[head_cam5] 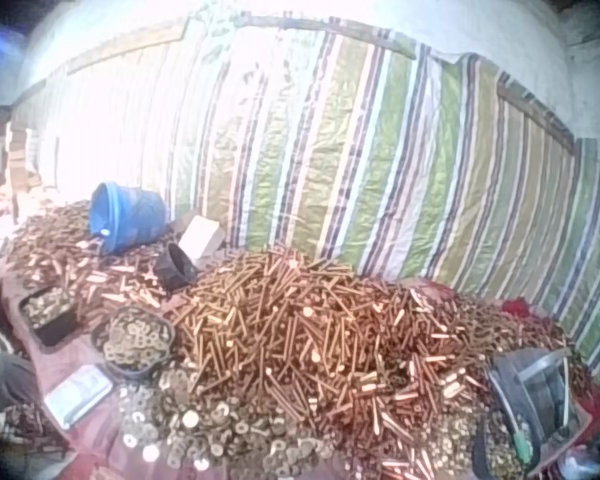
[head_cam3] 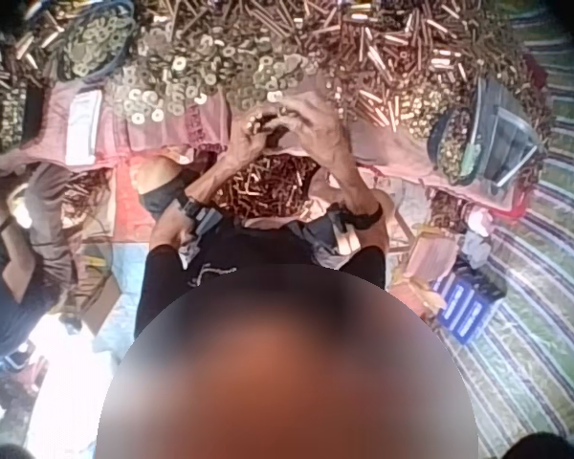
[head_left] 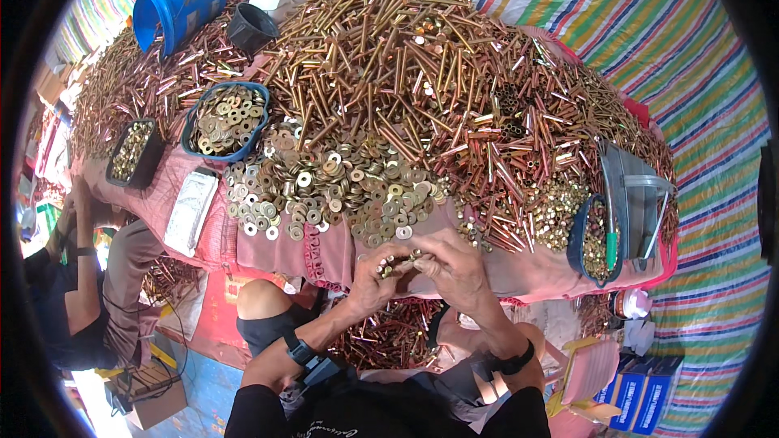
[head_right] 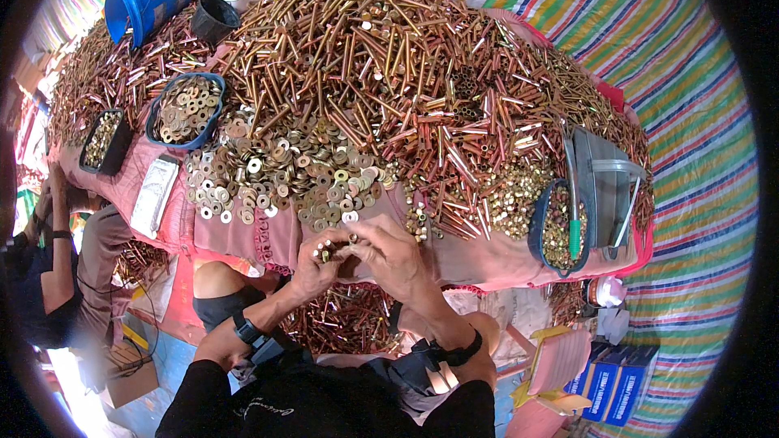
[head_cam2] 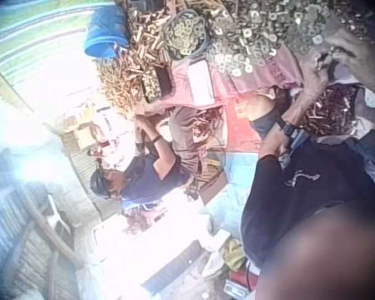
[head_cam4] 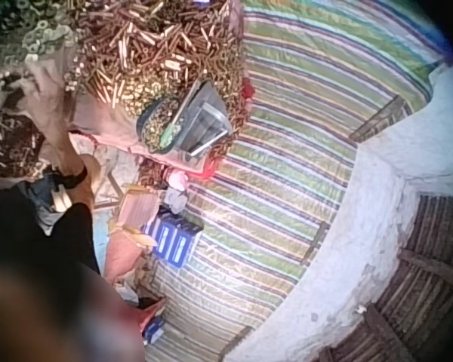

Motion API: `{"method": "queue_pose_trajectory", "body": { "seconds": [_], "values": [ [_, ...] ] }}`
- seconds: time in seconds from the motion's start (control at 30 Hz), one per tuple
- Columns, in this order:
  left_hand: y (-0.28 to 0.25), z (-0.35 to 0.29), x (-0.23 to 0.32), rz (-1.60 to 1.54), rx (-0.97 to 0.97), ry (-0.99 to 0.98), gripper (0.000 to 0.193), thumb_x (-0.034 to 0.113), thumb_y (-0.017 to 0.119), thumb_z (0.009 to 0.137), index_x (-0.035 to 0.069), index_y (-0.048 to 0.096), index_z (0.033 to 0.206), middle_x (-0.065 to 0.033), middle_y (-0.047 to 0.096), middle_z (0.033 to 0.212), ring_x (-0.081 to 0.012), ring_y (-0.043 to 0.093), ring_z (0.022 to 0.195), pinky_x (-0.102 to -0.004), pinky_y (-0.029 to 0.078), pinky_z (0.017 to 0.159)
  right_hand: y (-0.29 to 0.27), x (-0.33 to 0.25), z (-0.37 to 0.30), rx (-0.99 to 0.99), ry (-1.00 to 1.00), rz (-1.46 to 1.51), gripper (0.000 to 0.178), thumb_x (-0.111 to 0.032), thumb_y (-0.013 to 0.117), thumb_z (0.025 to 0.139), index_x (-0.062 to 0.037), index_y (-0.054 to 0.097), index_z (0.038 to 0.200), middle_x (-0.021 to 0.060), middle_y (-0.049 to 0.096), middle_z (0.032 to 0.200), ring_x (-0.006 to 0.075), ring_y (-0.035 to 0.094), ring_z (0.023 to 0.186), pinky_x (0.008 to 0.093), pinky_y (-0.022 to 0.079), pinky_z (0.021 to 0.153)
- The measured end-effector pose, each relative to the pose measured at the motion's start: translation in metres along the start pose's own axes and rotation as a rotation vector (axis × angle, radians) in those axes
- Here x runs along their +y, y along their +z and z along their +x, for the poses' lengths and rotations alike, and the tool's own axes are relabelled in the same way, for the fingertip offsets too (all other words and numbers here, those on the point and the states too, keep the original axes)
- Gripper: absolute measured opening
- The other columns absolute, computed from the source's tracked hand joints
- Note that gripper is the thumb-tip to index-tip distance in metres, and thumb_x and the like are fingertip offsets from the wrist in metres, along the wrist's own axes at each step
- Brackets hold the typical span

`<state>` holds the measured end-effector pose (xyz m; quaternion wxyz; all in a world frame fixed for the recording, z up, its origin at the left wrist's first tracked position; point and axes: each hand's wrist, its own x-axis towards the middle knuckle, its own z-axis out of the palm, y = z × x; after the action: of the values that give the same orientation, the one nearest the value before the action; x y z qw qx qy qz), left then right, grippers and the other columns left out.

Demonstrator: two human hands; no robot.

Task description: The person picks up metal tubes and washers from a large pile, slides one washer onto each tube by hand, and places the assembled components into a separate pile on the workbench.

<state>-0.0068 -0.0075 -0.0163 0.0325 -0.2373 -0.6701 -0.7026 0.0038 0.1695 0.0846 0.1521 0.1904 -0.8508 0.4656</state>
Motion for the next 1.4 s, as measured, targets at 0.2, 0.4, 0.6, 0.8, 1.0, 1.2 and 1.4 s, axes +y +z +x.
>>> {"method": "queue_pose_trajectory", "body": {
  "seconds": [0.2,0.4,0.6,0.8,1.0,1.2,1.4],
  "values": [
    [-0.001,-0.001,0.0,-0.02,-0.029,-0.042,0.038,-0.015,0.058,0.084,-0.002,0.069,0.118,-0.0147,0.071,0.102,-0.0246,0.069,0.089,-0.0332,0.056,0.081,-0.004,0.001,-0.01,-0.123,0.308,-0.023,0.028,-0.012,0.085,0.088,-0.0021,0.07,0.11,0.0108,0.068,0.097,0.0204,0.069,0.076,0.0353,0.055,0.066],
    [-0.001,0.001,0.002,-0.033,-0.033,0.01,0.035,-0.012,0.058,0.087,-0.002,0.07,0.118,-0.0134,0.071,0.103,-0.0236,0.069,0.089,-0.0328,0.056,0.08,0.003,-0.004,-0.006,-0.079,0.185,0.012,0.033,-0.021,0.089,0.086,-0.0004,0.066,0.098,0.0118,0.068,0.099,0.0193,0.068,0.074,0.0353,0.054,0.064],
    [-0.003,0.0,0.001,-0.019,-0.052,-0.014,0.034,-0.011,0.058,0.088,-0.002,0.071,0.119,-0.0147,0.072,0.105,-0.0236,0.07,0.09,-0.0336,0.056,0.08,-0.001,-0.012,-0.009,-0.083,0.356,0.056,0.031,-0.023,0.088,0.087,-0.0027,0.068,0.098,0.01,0.069,0.091,0.0197,0.069,0.077,0.0341,0.055,0.065],
    [-0.001,-0.005,0.002,-0.161,-0.061,-0.25,0.025,-0.001,0.062,0.101,0.0,0.069,0.125,-0.0108,0.074,0.106,-0.018,0.07,0.09,-0.03,0.056,0.081,-0.005,0.004,-0.012,-0.081,0.39,-0.068,0.032,-0.022,0.088,0.088,-0.0001,0.069,0.102,0.005,0.074,0.085,0.0098,0.07,0.076,0.0292,0.057,0.064],
    [0.004,-0.001,0.004,-0.414,0.156,-0.422,0.036,0.01,0.062,0.109,0.001,0.058,0.143,-0.0057,0.074,0.106,-0.0129,0.069,0.094,-0.0272,0.057,0.085,-0.024,0.029,-0.007,-0.477,0.847,0.25,0.027,-0.024,0.083,0.093,0.001,0.073,0.099,0.0055,0.074,0.08,0.0104,0.068,0.07,0.0297,0.055,0.062],
    [-0.001,-0.006,0.011,-0.123,0.049,-0.244,0.05,0.0,0.062,0.104,0.003,0.053,0.153,-0.0101,0.07,0.117,-0.0176,0.068,0.103,-0.0298,0.056,0.089,0.01,0.043,-0.002,-0.103,0.386,-0.235,0.025,-0.021,0.08,0.091,0.0001,0.074,0.102,0.0171,0.071,0.082,0.0254,0.07,0.07,0.038,0.055,0.065],
    [-0.004,-0.011,0.005,0.038,0.027,-0.174,0.054,0.0,0.068,0.101,0.009,0.057,0.153,-0.0078,0.072,0.115,-0.0136,0.066,0.097,-0.0274,0.054,0.085,0.033,0.055,0.003,-0.095,0.195,-0.434,0.023,-0.015,0.08,0.088,-0.001,0.071,0.103,0.0163,0.068,0.093,0.0308,0.073,0.082,0.0383,0.055,0.07]
  ]
}}
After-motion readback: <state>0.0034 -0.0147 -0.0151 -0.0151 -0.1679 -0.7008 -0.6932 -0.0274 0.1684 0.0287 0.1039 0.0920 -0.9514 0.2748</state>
